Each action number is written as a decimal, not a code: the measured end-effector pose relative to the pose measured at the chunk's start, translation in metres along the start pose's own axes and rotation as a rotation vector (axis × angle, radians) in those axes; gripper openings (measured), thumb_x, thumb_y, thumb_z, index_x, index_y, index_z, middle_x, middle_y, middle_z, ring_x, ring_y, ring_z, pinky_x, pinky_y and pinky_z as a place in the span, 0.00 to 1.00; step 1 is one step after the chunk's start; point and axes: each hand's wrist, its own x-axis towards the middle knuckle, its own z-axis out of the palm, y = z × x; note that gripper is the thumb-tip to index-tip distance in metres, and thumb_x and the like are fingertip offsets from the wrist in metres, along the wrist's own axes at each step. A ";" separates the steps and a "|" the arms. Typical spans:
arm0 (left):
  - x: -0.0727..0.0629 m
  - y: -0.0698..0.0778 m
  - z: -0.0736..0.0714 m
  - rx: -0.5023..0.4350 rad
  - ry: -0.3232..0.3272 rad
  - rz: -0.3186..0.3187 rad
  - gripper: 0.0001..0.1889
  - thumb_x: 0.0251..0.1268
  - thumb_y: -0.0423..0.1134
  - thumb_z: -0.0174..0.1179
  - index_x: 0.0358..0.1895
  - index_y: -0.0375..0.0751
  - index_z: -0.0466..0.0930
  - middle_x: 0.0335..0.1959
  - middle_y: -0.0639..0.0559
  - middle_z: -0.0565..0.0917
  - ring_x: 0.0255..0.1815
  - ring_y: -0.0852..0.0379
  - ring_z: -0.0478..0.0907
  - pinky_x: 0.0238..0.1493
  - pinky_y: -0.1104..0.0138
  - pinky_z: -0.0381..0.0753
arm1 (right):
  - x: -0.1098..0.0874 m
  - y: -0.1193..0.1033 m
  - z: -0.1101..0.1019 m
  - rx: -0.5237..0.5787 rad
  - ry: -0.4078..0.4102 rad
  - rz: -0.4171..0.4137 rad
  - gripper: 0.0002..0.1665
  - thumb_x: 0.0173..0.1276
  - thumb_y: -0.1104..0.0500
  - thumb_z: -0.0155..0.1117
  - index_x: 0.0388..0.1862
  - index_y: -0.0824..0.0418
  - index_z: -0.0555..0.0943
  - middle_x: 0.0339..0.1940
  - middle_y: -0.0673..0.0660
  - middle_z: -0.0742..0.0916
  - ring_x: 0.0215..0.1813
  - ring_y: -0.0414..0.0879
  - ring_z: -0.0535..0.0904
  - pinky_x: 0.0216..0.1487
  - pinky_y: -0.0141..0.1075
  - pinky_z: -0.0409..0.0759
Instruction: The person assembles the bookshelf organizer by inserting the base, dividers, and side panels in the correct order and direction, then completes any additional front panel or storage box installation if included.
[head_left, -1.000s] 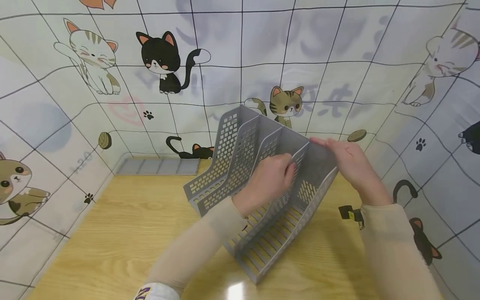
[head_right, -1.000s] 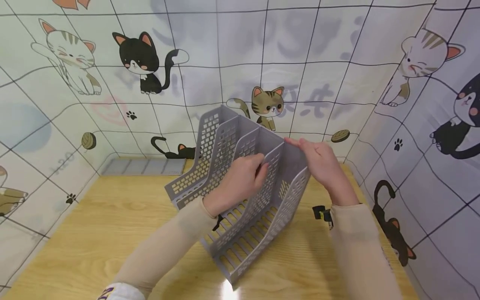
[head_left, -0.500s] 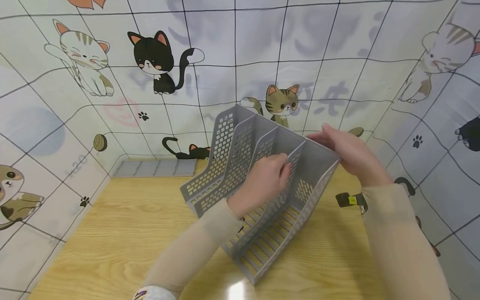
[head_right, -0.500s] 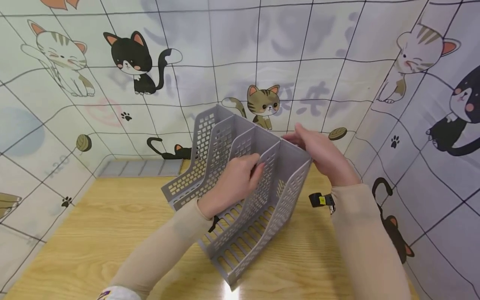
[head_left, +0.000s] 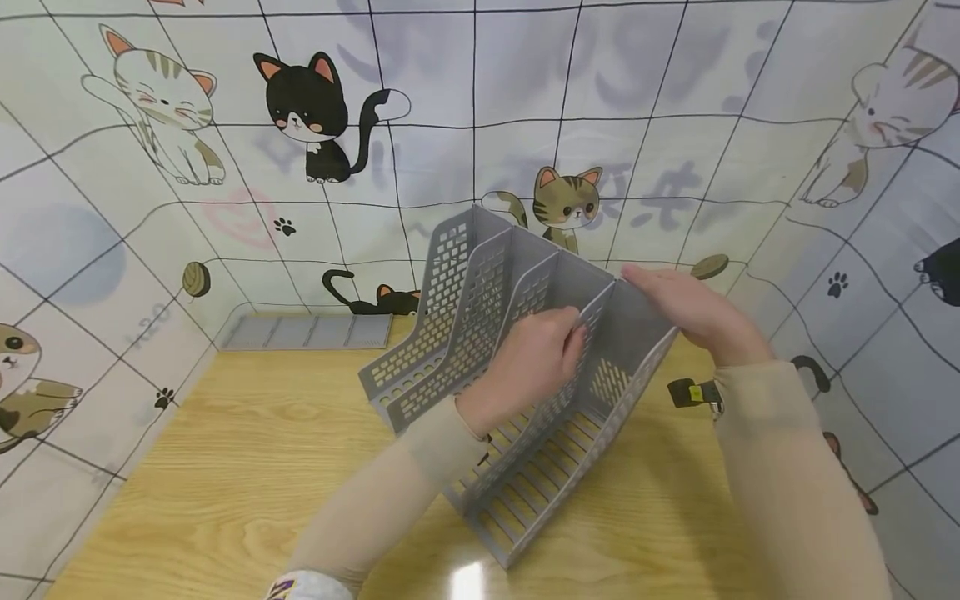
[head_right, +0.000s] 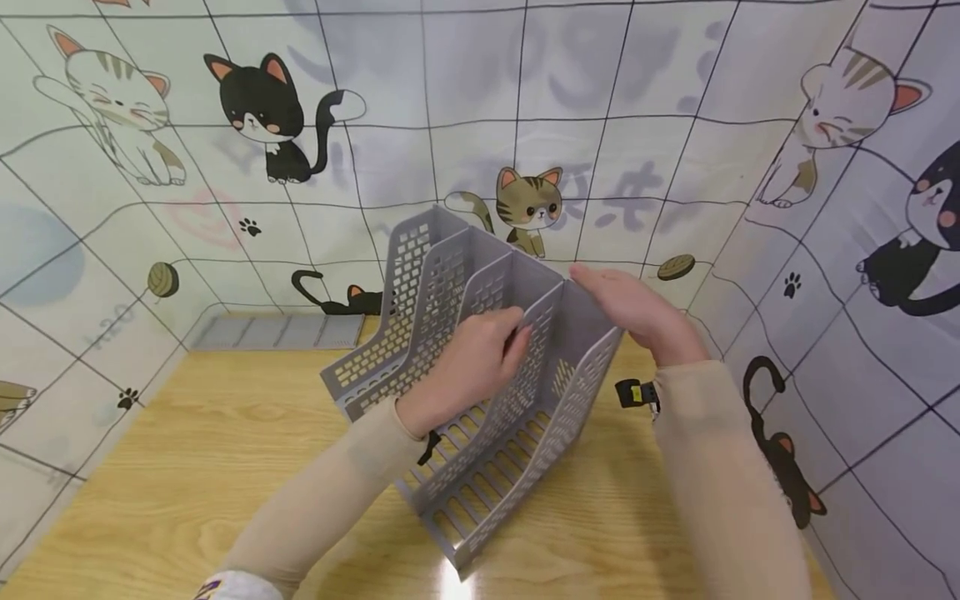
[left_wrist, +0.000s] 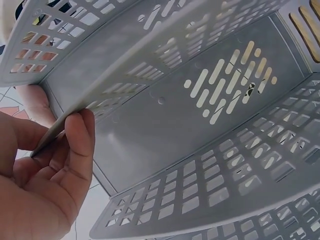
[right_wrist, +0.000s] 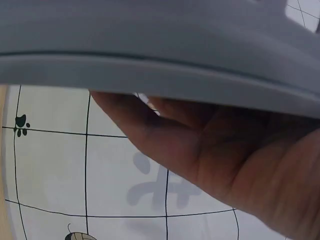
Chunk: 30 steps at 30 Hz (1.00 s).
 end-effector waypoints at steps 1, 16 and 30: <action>0.000 0.000 -0.001 0.000 -0.004 -0.001 0.18 0.79 0.32 0.54 0.24 0.45 0.66 0.18 0.55 0.68 0.17 0.62 0.62 0.20 0.75 0.59 | 0.000 -0.001 0.000 -0.010 -0.004 0.004 0.44 0.84 0.33 0.32 0.71 0.68 0.73 0.53 0.58 0.88 0.49 0.44 0.85 0.60 0.43 0.76; 0.014 -0.042 -0.029 0.006 0.113 -0.226 0.16 0.85 0.41 0.46 0.49 0.30 0.79 0.39 0.41 0.77 0.40 0.46 0.75 0.45 0.58 0.78 | 0.020 -0.023 -0.013 -0.254 -0.033 0.026 0.45 0.82 0.31 0.37 0.73 0.65 0.74 0.70 0.70 0.77 0.71 0.67 0.71 0.74 0.64 0.62; 0.022 -0.051 -0.021 0.039 -0.020 -0.249 0.21 0.86 0.38 0.41 0.25 0.44 0.66 0.21 0.53 0.68 0.20 0.58 0.64 0.23 0.68 0.64 | 0.028 -0.026 -0.004 -0.443 -0.067 -0.064 0.44 0.86 0.37 0.27 0.80 0.70 0.60 0.81 0.72 0.61 0.82 0.71 0.51 0.79 0.65 0.49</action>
